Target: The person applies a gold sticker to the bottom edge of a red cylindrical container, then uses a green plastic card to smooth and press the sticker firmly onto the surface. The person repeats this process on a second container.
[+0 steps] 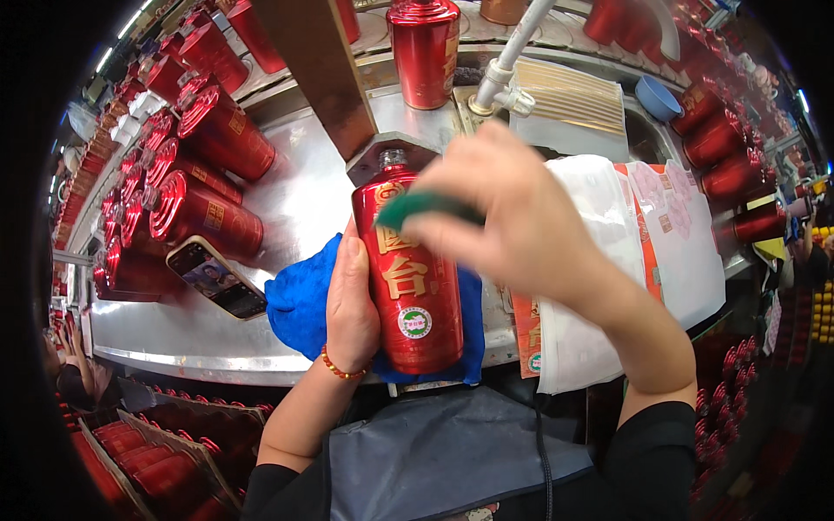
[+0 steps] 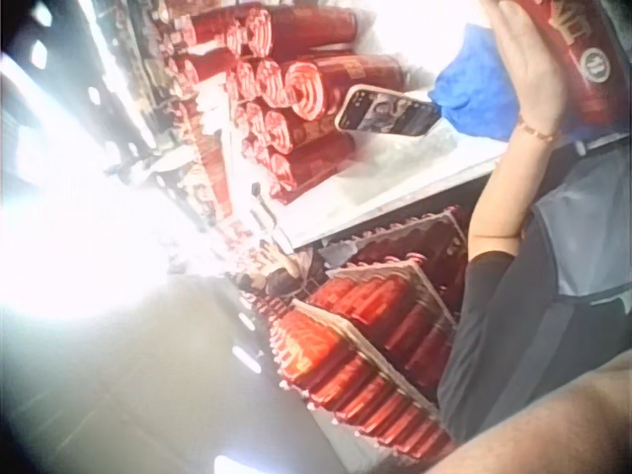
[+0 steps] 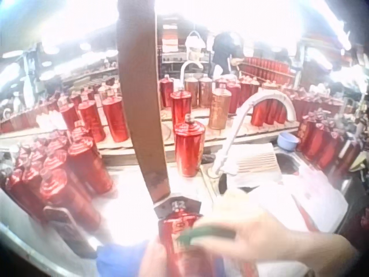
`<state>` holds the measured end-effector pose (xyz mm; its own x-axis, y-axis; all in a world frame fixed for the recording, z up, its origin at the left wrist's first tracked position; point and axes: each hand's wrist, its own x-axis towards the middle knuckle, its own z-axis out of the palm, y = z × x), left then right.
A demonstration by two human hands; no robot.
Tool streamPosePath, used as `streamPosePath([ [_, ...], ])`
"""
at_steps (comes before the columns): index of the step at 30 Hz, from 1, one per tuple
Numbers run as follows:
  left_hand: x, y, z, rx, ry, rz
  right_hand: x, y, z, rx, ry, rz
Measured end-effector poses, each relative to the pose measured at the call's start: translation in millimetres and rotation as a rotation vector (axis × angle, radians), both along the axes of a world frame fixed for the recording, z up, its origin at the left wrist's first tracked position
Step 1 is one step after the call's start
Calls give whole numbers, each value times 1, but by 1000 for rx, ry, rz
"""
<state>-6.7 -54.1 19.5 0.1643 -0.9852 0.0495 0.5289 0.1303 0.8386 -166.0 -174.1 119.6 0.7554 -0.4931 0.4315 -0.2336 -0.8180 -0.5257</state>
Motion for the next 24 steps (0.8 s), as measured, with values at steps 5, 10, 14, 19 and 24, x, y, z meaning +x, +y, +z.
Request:
streamPosePath([
  [5,-1,-3,-3,-23,-1,14,13,9,16,-159,90,103],
  [10,1,-2,-3,-52,-128,4,11,-17,23,-269,125,-103],
  [14,-2,-3,-4,-66,-101,31,14,-12,23,-82,134,-19],
  [19,0,-4,-12,-49,-160,50,12,9,24,-226,149,108],
  [24,-2,-4,-12,49,-167,155,-19,90,0,-187,204,220],
])
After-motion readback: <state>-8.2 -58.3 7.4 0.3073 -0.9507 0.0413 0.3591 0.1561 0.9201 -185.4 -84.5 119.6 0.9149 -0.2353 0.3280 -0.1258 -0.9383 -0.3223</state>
